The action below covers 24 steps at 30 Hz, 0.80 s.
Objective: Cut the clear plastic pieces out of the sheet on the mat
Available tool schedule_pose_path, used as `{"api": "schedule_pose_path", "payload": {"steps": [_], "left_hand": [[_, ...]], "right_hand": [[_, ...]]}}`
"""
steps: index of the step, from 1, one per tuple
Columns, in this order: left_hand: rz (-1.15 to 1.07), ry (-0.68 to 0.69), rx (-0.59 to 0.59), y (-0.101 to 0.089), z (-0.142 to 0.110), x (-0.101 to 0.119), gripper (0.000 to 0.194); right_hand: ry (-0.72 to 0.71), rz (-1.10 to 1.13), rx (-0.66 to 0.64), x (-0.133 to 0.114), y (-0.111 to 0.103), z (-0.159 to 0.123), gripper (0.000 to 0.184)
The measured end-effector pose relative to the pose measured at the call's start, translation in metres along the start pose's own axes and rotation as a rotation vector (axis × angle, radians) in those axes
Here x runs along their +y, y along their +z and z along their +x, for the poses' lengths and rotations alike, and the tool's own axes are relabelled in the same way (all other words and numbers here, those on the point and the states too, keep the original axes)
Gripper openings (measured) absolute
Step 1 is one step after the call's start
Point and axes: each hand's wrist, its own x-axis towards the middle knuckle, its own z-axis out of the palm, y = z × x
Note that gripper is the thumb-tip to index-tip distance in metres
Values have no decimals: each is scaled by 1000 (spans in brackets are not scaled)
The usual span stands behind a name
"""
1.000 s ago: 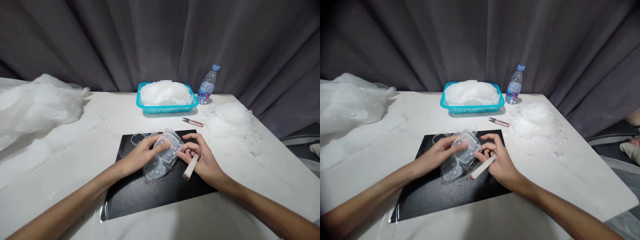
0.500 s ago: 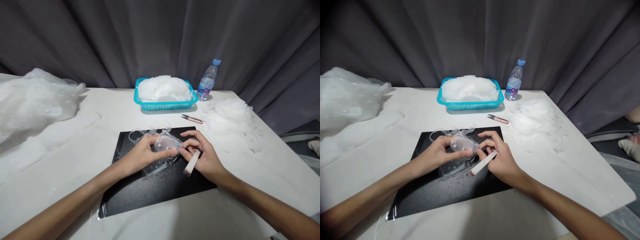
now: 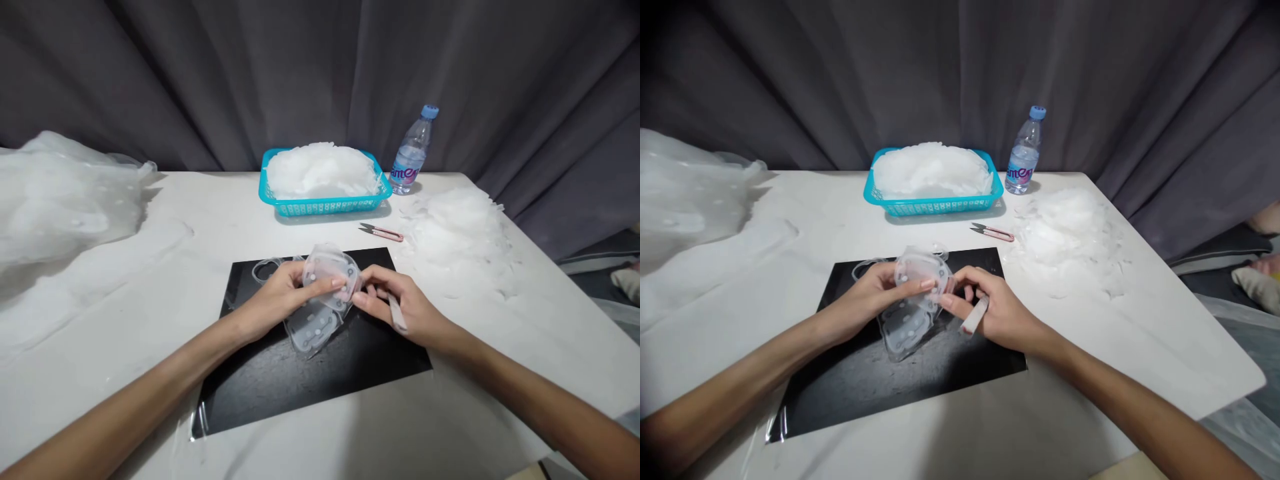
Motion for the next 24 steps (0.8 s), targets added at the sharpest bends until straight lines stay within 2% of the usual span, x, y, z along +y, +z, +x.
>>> {"api": "schedule_pose_path", "payload": {"steps": [3,7,11,16,20,24], "left_hand": [[-2,-7,107,7,1,1,35],[35,3,160,13,0,2,39],[22,34,133,12,-1,1,38],[33,47,-11,5,0,-2,34],[62,72,35,2,-1,-5,31],[94,89,65,2,-2,-7,32]], "right_hand": [[50,69,31,-1,5,0,17],[78,47,88,1,9,1,17],[72,41,83,2,9,-1,17],[99,110,51,2,8,-2,25],[109,199,29,1,8,0,34],[132,178,-5,0,4,2,37]]}}
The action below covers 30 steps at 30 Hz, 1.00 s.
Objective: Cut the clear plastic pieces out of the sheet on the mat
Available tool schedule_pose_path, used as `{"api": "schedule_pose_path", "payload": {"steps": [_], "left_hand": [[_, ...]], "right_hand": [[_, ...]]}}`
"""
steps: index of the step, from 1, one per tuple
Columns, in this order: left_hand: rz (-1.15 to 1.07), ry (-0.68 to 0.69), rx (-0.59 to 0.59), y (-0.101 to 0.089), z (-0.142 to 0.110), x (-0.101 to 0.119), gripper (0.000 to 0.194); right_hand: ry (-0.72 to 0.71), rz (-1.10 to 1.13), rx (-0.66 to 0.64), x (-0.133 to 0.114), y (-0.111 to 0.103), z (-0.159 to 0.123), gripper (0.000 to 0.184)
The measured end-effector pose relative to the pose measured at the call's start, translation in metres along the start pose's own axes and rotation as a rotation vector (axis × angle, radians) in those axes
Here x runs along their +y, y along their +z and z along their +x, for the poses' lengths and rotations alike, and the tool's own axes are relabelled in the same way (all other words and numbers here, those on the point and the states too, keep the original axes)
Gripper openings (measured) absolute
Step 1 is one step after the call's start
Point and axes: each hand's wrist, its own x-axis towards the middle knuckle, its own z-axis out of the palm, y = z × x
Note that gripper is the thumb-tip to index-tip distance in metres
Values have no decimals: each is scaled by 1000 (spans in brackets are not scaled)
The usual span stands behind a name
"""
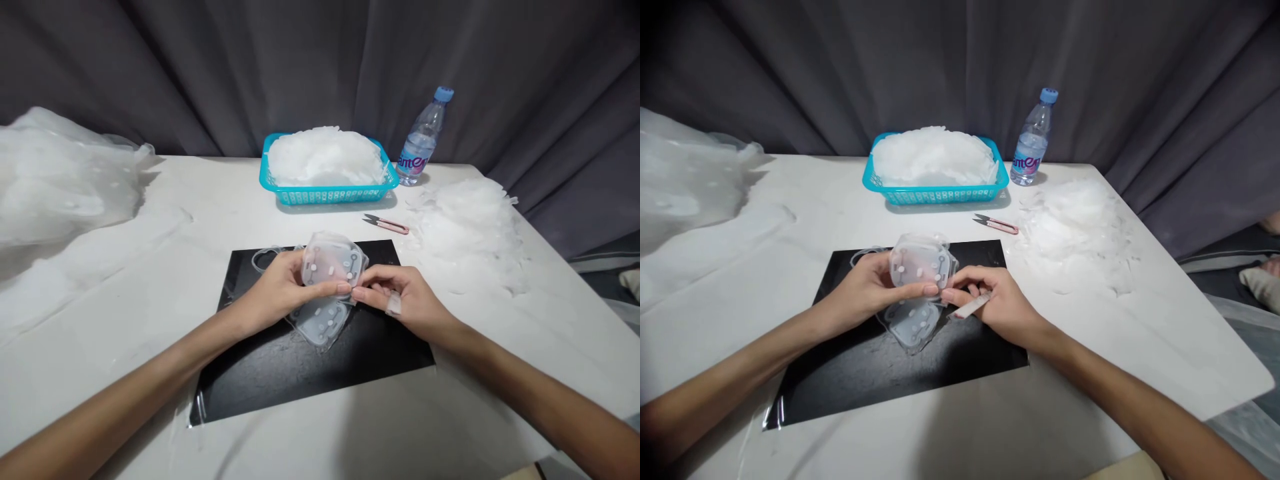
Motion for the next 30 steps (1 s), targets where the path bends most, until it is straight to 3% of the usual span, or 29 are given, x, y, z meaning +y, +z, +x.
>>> {"api": "schedule_pose_path", "payload": {"steps": [4,11,16,20,24,28,30], "left_hand": [[50,51,-10,1,-2,2,28],[296,303,-88,5,-17,17,16],[214,221,32,13,-22,23,20],[-48,42,-16,15,-16,22,24],[-233,-95,17,9,-6,14,34],[-276,-116,-14,5,-3,9,33],[-267,-114,-39,6,-3,9,33]], "right_hand": [[-12,-44,-14,0,-3,0,31],[9,-29,-49,3,-7,-2,25],[-39,-337,80,1,-3,1,6],[-112,-562,121,2,-1,1,8],[-100,-400,29,-4,-8,-1,7],[-109,-90,-98,-17,-12,-2,21],[-81,15,-97,-21,-10,-2,24]]}}
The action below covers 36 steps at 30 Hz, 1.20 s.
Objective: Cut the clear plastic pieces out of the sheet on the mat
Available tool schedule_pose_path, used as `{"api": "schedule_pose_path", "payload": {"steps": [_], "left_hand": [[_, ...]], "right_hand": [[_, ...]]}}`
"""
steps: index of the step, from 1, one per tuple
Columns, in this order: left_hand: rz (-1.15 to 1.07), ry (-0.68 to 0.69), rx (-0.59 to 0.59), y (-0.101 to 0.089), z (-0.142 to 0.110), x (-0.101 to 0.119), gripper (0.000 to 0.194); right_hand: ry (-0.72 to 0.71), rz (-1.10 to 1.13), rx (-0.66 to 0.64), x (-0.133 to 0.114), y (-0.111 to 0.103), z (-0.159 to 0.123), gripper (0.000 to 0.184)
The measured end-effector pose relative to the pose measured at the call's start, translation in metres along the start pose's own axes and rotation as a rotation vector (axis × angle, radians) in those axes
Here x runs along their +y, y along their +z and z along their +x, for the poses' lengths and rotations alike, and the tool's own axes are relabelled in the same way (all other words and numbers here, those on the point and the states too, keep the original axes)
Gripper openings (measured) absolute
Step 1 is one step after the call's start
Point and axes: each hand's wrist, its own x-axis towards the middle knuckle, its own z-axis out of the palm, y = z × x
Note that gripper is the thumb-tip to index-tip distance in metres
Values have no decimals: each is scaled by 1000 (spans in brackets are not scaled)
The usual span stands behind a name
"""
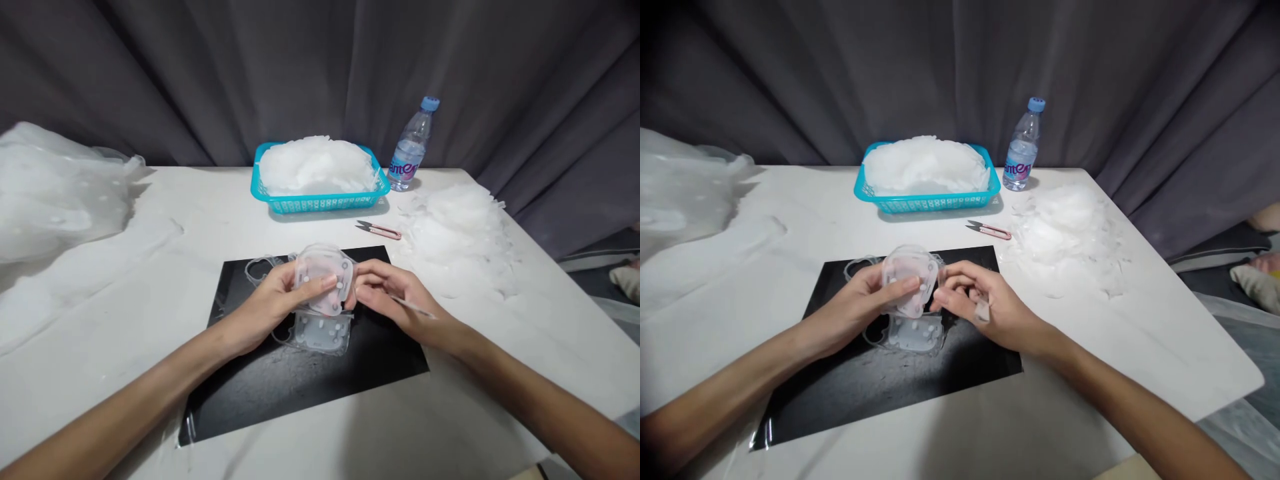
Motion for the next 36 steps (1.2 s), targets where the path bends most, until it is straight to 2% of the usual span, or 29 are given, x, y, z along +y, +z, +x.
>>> {"api": "schedule_pose_path", "payload": {"steps": [4,8,12,18,25,28,33,36], "left_hand": [[47,2,-37,1,0,0,33],[67,20,-92,3,0,0,28],[79,31,-128,3,-1,2,25],[174,36,-97,4,-3,3,32],[282,95,-92,6,-2,6,29],[402,118,-137,5,-4,10,29],[564,138,-234,5,-7,18,24],[595,142,-271,5,-8,17,23]], "right_hand": [[19,60,126,3,6,-1,29],[-9,44,153,10,5,-3,26],[-69,-12,178,12,4,-4,20],[-177,-203,222,10,8,-6,8],[-198,-180,139,9,2,-7,8],[-179,-199,82,7,-5,-5,11],[-64,-279,-44,6,-14,-4,13],[-76,-309,-97,5,-18,-5,10]]}}
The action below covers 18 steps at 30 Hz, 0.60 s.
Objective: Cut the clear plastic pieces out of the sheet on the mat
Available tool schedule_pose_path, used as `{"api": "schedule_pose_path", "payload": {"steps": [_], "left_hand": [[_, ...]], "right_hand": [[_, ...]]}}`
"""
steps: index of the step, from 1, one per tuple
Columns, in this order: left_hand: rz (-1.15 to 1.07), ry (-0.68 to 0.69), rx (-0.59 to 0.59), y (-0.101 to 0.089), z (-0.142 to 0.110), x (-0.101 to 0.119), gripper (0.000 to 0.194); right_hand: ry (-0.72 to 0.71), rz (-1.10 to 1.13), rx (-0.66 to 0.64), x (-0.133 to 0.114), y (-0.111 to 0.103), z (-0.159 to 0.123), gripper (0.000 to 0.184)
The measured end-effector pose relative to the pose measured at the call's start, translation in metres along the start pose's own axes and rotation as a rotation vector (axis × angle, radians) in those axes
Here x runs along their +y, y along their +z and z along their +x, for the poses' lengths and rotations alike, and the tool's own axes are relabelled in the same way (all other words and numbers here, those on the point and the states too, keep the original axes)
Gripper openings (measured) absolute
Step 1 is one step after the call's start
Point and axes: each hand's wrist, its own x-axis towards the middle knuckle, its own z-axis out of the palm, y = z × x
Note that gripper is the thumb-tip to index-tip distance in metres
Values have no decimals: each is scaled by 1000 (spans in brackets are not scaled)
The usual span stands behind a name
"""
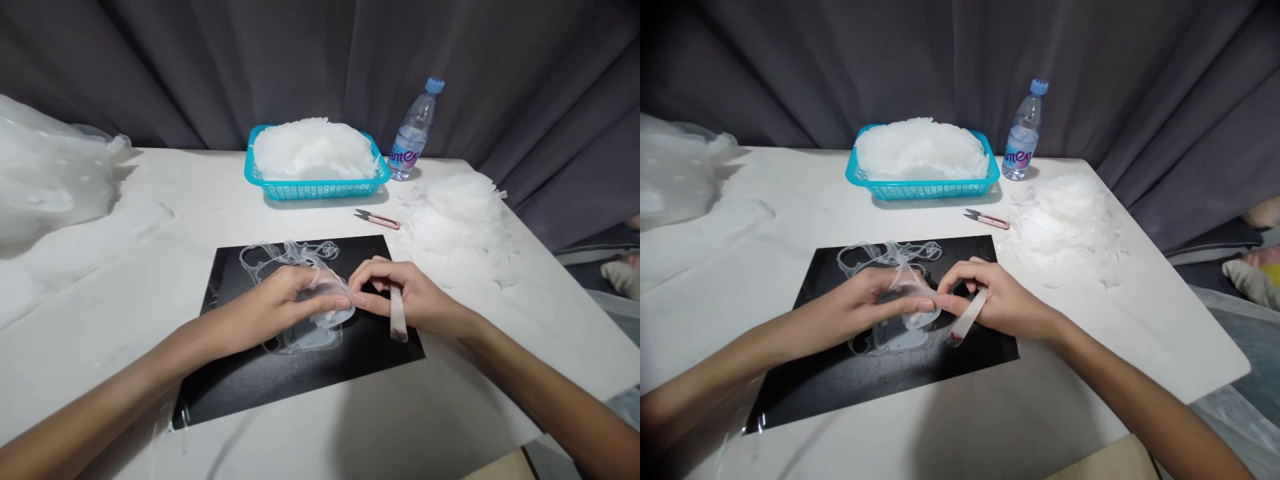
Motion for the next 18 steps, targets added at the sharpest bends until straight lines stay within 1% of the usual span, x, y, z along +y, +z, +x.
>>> {"api": "schedule_pose_path", "payload": {"steps": [6,12,15,18], "left_hand": [[-4,-41,-32,3,0,1,30],[-45,-41,-74,5,-1,3,33],[-38,-40,-73,6,-2,2,34],[-45,-70,-64,7,-3,0,35]], "right_hand": [[-90,-165,-115,-3,-2,-4,3],[-122,-193,-182,0,-3,-4,7],[-121,-192,-206,1,-4,-3,7],[-127,-213,-216,2,-4,-3,5]]}}
